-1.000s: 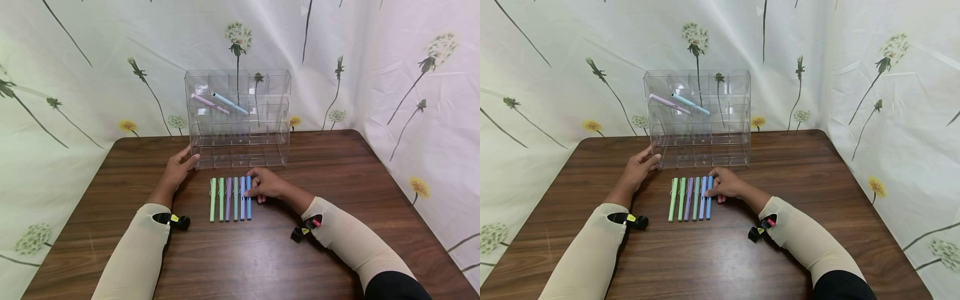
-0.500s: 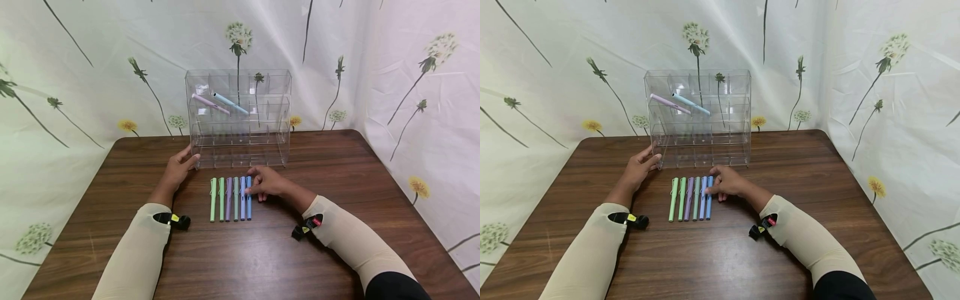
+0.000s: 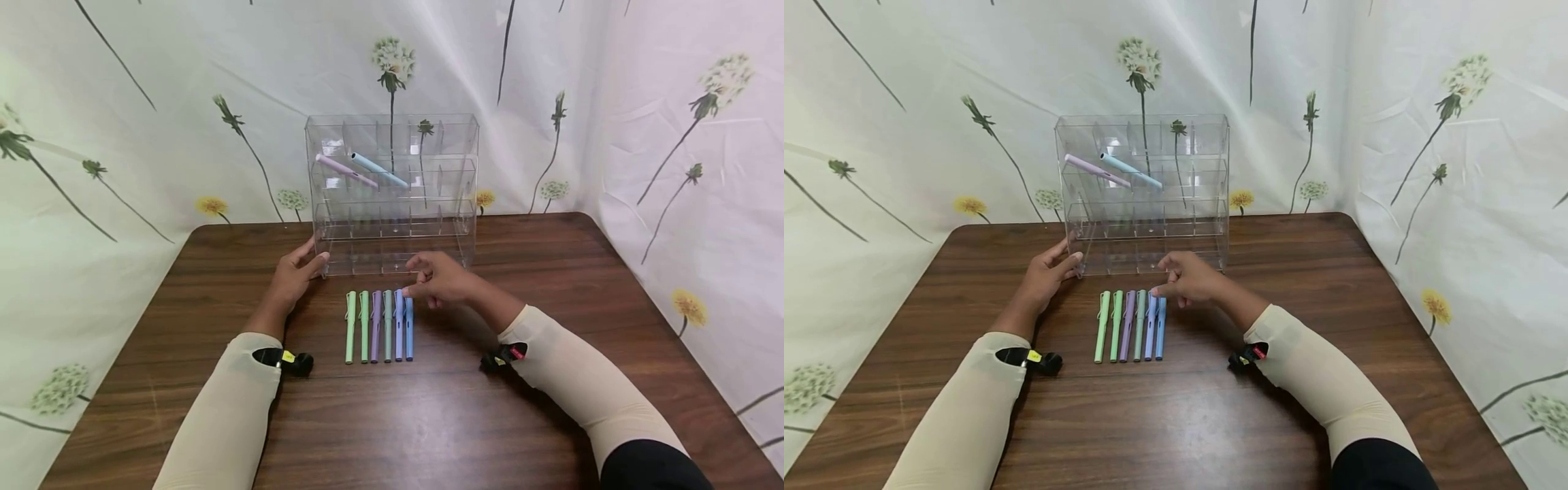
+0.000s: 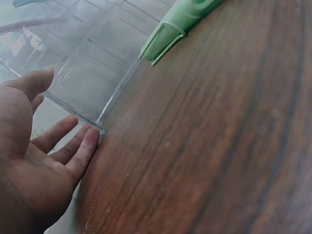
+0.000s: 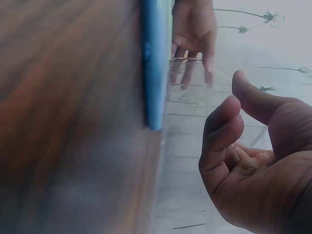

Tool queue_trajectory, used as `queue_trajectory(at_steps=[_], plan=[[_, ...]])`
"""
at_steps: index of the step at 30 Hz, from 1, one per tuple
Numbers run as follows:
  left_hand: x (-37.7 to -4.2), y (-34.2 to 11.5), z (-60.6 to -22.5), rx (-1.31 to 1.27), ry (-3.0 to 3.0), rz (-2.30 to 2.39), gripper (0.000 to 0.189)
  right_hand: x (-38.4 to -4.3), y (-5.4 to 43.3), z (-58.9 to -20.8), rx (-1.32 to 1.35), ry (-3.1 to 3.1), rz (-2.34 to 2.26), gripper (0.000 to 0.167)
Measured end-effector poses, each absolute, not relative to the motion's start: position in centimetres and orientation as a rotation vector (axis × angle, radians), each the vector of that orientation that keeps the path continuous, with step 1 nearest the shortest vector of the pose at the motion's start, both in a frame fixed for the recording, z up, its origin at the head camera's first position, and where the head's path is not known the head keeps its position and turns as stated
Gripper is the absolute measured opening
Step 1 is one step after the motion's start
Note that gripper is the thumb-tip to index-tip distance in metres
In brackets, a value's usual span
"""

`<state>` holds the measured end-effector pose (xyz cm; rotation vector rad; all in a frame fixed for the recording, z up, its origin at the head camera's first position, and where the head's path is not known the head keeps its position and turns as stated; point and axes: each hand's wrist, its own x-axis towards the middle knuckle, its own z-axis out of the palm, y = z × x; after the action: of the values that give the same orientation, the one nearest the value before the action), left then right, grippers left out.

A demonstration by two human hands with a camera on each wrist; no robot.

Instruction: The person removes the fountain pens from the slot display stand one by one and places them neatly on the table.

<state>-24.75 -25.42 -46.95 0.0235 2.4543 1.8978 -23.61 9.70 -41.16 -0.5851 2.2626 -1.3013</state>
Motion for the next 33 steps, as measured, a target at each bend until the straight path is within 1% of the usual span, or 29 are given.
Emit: queue_trajectory(at_steps=[7,16,21,29,33], plan=[[-24.6,-25.4,-46.8,0.033,2.447,1.905,0.071,-24.0,8.9,-38.7,-0.662,2.317,-1.306,0.045],[-24.6,-25.4,-46.8,0.033,2.446,1.908,0.071,-24.9,8.2,-35.2,-0.697,2.487,-1.304,0.033],[-24.6,-25.4,-46.8,0.019,2.451,1.898,0.073,-25.6,7.9,-33.6,-0.668,2.547,-1.308,0.033],[-24.6,-25.4,-46.7,0.044,2.451,1.905,0.070,-27.2,7.5,-31.9,-0.745,2.738,-1.270,0.033],[-24.6,-25.4,-46.8,0.036,2.448,1.906,0.070,-28.1,7.2,-31.3,-0.737,2.799,-1.270,0.038]])
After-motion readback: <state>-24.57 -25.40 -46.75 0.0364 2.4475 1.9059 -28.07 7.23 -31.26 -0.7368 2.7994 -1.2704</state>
